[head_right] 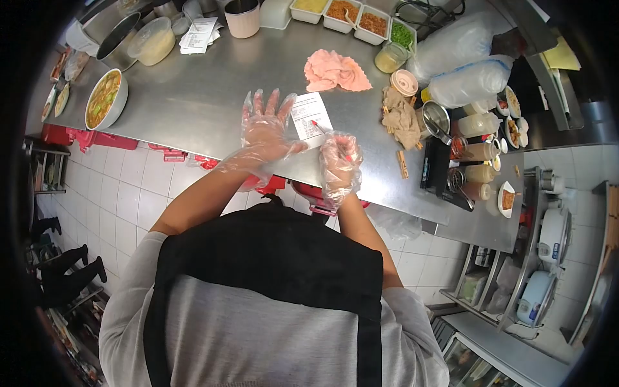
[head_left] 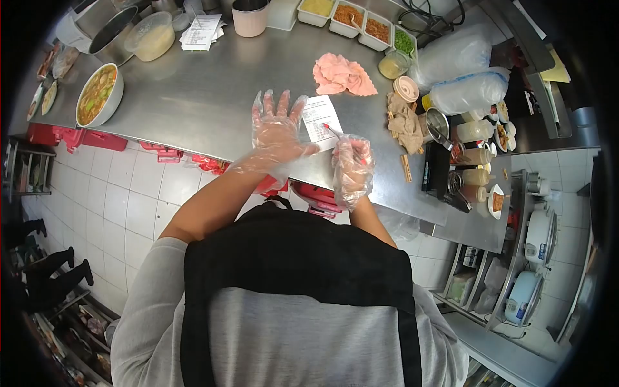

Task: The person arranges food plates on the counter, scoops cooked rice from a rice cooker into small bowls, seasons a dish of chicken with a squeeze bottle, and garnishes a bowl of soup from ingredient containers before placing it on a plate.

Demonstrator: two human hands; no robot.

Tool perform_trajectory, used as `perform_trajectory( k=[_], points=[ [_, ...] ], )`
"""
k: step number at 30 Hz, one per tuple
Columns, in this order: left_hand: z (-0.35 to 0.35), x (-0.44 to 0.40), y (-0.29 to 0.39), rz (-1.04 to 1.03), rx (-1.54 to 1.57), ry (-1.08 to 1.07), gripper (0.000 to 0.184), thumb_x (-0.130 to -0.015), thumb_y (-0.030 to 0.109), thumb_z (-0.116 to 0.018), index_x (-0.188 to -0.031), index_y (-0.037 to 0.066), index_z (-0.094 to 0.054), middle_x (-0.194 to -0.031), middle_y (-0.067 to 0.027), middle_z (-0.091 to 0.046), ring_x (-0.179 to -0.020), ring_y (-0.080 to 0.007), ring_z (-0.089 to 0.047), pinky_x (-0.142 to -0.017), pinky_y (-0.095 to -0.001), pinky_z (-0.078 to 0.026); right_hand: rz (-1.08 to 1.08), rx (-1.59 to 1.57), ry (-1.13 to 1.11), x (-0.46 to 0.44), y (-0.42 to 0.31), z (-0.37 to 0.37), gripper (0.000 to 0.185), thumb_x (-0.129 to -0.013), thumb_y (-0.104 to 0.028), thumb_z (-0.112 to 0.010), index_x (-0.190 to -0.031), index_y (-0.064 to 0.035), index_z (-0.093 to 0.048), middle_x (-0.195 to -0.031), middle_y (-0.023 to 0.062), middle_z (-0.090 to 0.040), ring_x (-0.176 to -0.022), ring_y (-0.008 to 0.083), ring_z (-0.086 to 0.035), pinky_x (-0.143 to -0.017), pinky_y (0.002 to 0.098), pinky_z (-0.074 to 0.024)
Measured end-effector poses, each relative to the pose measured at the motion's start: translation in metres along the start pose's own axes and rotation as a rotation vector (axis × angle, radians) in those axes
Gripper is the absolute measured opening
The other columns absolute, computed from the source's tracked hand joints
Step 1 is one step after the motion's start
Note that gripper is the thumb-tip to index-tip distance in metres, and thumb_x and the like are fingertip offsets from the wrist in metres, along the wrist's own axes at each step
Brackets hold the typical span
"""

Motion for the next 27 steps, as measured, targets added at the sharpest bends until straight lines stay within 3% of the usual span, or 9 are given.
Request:
perform_trajectory(
  k=[2, 3, 6, 13, 16, 19, 22, 24, 27],
  points=[
    [-0.003, -0.001, 0.000, -0.005, -0.007, 0.011, 0.106, -0.066, 0.068, -0.063, -0.149, 0.026, -0.012, -0.155, -0.0076, -0.007, -0.142, -0.0357, -0.002, -0.113, -0.0508, -0.004, 0.120, 0.188, -0.007, 0.004, -0.008, -0.001, 0.008, -0.082, -0.004, -0.063, -0.086, -0.0045, -0.056, -0.077, 0.0016, -0.059, -0.067, 0.0082, -0.053, -0.061, 0.0256, -0.0453],
    [-0.003, -0.002, -0.001, -0.007, -0.010, 0.017, 0.107, -0.066, 0.069, -0.062, -0.149, 0.025, -0.011, -0.155, -0.0078, -0.007, -0.142, -0.0358, -0.002, -0.113, -0.0509, -0.004, 0.024, 0.092, -0.068, 0.001, 0.020, 0.004, 0.011, -0.080, -0.005, -0.066, -0.086, -0.0042, -0.056, -0.082, 0.0038, -0.060, -0.072, 0.0097, -0.054, -0.063, 0.0274, -0.0463],
    [-0.002, -0.002, -0.001, -0.011, -0.038, 0.013, 0.107, -0.066, 0.071, -0.061, -0.149, 0.025, -0.011, -0.155, -0.0081, -0.007, -0.142, -0.0359, -0.003, -0.113, -0.0512, -0.005, 0.267, 0.246, -0.199, 0.013, -0.016, -0.012, 0.009, -0.085, -0.006, -0.063, -0.088, -0.0063, -0.054, -0.081, 0.0019, -0.057, -0.067, 0.0079, -0.052, -0.057, 0.0246, -0.0445],
    [-0.004, -0.002, -0.001, -0.018, -0.038, 0.022, 0.108, -0.066, 0.071, -0.061, -0.149, 0.025, -0.010, -0.155, -0.0083, -0.007, -0.142, -0.0359, -0.003, -0.113, -0.0515, -0.005, 0.024, 0.113, -0.204, 0.011, -0.008, -0.014, 0.007, -0.081, -0.005, -0.064, -0.082, -0.0032, -0.058, -0.077, 0.0039, -0.060, -0.068, 0.0087, -0.054, -0.061, 0.0256, -0.0448],
    [-0.003, -0.002, -0.001, -0.019, -0.037, 0.026, 0.108, -0.065, 0.071, -0.061, -0.149, 0.024, -0.011, -0.155, -0.0086, -0.007, -0.142, -0.0362, -0.003, -0.113, -0.0515, -0.004, 0.117, 0.232, -0.233, 0.010, -0.015, -0.014, 0.005, -0.081, -0.003, -0.062, -0.083, -0.0039, -0.058, -0.078, 0.0042, -0.060, -0.066, 0.0083, -0.053, -0.059, 0.0252, -0.0441],
    [-0.002, -0.001, -0.001, -0.024, -0.029, 0.020, 0.109, -0.065, 0.071, -0.061, -0.149, 0.023, -0.011, -0.155, -0.0103, -0.008, -0.142, -0.0364, -0.003, -0.113, -0.0518, -0.004, 0.031, 0.129, -0.115, 0.002, 0.010, -0.004, 0.008, -0.088, -0.012, -0.058, -0.089, -0.0050, -0.055, -0.080, 0.0037, -0.056, -0.069, 0.0099, -0.053, -0.061, 0.0264, -0.0443],
    [-0.009, -0.002, 0.002, -0.078, -0.006, 0.040, 0.108, -0.068, 0.070, -0.060, -0.149, 0.019, -0.011, -0.154, -0.0138, -0.008, -0.141, -0.0371, -0.005, -0.112, -0.0520, -0.004, 0.336, 0.428, -0.165, 0.002, -0.018, 0.004, 0.013, -0.090, -0.016, -0.056, -0.095, -0.0042, -0.056, -0.089, 0.0051, -0.056, -0.080, 0.0135, -0.054, -0.071, 0.0286, -0.0449],
    [-0.014, -0.005, -0.012, -0.106, -0.015, 0.109, 0.105, -0.071, 0.068, -0.059, -0.149, 0.016, -0.011, -0.153, -0.0165, -0.009, -0.141, -0.0376, -0.006, -0.113, -0.0512, -0.004, 0.213, 0.291, -0.033, -0.005, -0.011, 0.006, 0.021, -0.091, -0.019, -0.057, -0.104, -0.0024, -0.057, -0.096, 0.0057, -0.056, -0.090, 0.0162, -0.054, -0.079, 0.0300, -0.0438],
    [0.010, -0.001, -0.062, -0.074, 0.628, 0.335, 0.097, -0.078, 0.058, -0.060, -0.148, 0.012, -0.011, -0.151, -0.0180, -0.016, -0.139, -0.0348, -0.014, -0.111, -0.0460, -0.016, 0.428, 0.614, 0.075, -0.036, -0.010, 0.031, 0.018, -0.087, -0.011, -0.059, -0.102, -0.0036, -0.065, -0.098, 0.0122, -0.061, -0.093, 0.0242, -0.057, -0.085, 0.0353, -0.0452]
  ],
)
Point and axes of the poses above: each hand's wrist, its own x-axis away from the middle knuckle, its own z-axis out of the back of the hand, y = z × x, the point moved 5 cm from there along -x, towards the middle knuckle
